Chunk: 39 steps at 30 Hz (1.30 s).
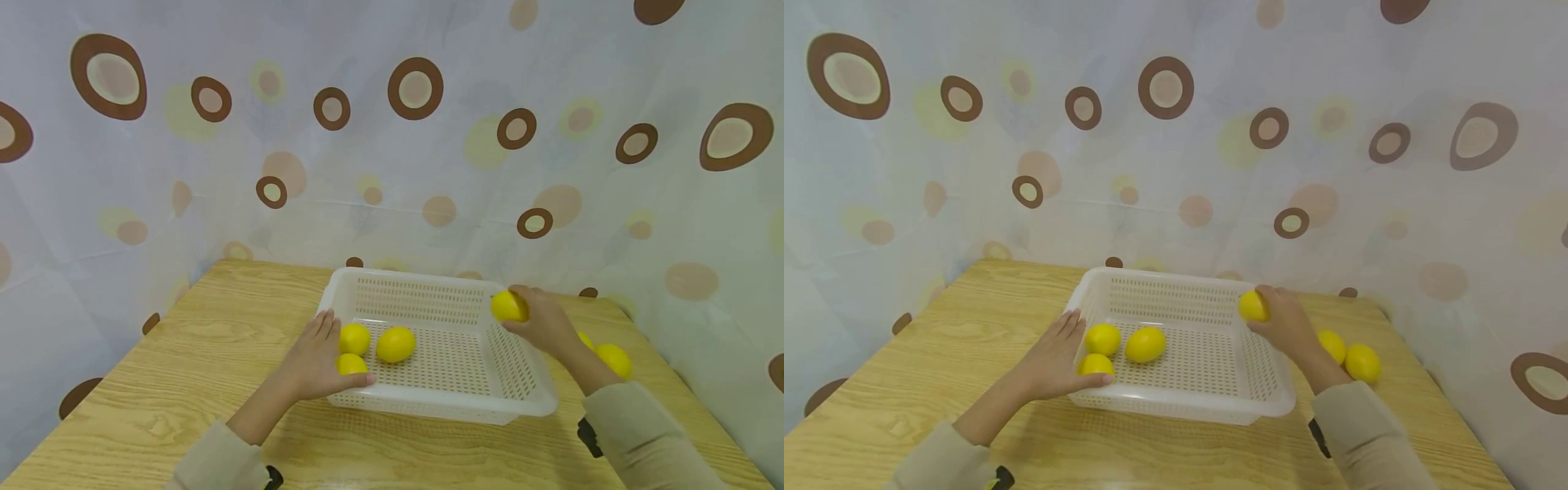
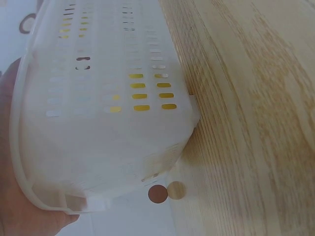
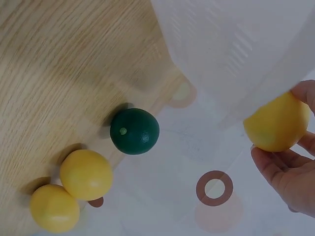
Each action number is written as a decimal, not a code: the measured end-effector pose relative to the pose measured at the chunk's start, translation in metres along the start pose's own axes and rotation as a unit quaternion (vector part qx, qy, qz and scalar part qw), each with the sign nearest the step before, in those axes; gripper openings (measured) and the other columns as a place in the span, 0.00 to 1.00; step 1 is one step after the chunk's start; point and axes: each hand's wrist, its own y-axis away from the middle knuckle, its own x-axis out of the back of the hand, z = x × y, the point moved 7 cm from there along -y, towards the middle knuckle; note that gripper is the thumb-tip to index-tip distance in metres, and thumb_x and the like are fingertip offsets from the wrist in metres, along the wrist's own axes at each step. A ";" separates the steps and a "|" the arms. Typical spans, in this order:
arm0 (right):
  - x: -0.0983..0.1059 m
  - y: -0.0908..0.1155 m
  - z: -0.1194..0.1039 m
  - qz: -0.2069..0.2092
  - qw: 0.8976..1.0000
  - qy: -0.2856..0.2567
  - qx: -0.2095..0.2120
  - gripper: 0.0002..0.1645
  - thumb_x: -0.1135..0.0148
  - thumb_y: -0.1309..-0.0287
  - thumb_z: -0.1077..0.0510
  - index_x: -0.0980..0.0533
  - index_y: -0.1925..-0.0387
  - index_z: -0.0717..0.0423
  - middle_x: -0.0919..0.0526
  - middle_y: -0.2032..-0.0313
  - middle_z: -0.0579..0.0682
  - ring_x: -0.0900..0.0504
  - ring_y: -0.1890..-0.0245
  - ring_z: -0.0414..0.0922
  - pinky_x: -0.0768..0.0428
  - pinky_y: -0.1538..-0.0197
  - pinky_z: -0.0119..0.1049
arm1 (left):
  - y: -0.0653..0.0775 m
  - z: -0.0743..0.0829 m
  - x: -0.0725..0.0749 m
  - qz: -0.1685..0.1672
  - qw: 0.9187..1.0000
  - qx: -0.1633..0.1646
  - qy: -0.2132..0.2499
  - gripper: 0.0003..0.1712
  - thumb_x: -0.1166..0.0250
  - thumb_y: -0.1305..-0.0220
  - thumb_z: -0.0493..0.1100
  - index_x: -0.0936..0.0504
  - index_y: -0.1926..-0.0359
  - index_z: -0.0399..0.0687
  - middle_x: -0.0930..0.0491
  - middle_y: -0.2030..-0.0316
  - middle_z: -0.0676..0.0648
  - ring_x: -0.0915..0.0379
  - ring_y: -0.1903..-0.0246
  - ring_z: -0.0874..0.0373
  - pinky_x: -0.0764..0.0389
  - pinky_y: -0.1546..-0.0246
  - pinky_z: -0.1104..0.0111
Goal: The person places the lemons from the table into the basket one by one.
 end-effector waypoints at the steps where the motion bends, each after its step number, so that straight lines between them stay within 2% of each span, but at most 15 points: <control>1: -0.001 -0.001 -0.001 -0.003 1.000 0.001 0.005 0.35 0.35 0.50 0.61 0.35 0.43 0.72 0.27 0.48 0.71 0.26 0.56 0.60 0.25 0.51 0.55 | 0.000 0.000 0.000 0.000 1.000 0.000 0.000 0.63 0.45 0.48 0.74 0.50 0.33 0.25 0.53 0.31 0.29 0.63 0.29 0.39 0.57 0.28 0.53; 7: -0.010 -0.003 -0.007 -0.023 0.999 -0.009 0.038 0.34 0.34 0.51 0.61 0.33 0.44 0.73 0.27 0.46 0.71 0.26 0.51 0.62 0.26 0.49 0.56 | 0.000 0.000 0.000 -0.004 1.000 0.003 0.003 0.63 0.45 0.48 0.74 0.50 0.33 0.25 0.54 0.31 0.30 0.64 0.28 0.40 0.58 0.28 0.53; 17: -0.023 0.000 -0.014 -0.065 0.997 -0.009 0.048 0.32 0.33 0.52 0.61 0.32 0.45 0.72 0.24 0.50 0.67 0.24 0.58 0.54 0.24 0.53 0.50 | 0.001 0.000 0.000 -0.007 1.000 0.004 0.004 0.63 0.46 0.49 0.75 0.50 0.33 0.25 0.55 0.30 0.30 0.65 0.28 0.40 0.59 0.28 0.53; 26: -0.046 0.007 -0.018 -0.127 0.990 -0.007 0.058 0.34 0.33 0.51 0.61 0.33 0.43 0.70 0.27 0.45 0.67 0.26 0.48 0.60 0.27 0.44 0.55 | 0.002 0.001 0.001 -0.005 1.000 0.002 0.007 0.63 0.45 0.48 0.74 0.50 0.33 0.25 0.54 0.31 0.29 0.63 0.29 0.39 0.57 0.28 0.53; 39: -0.064 0.012 -0.023 -0.155 0.984 -0.005 0.082 0.33 0.31 0.54 0.62 0.31 0.46 0.70 0.24 0.46 0.65 0.27 0.45 0.61 0.31 0.41 0.57 | 0.001 0.001 0.001 -0.006 1.000 0.003 0.008 0.63 0.45 0.48 0.74 0.50 0.33 0.25 0.54 0.31 0.29 0.64 0.29 0.39 0.58 0.28 0.52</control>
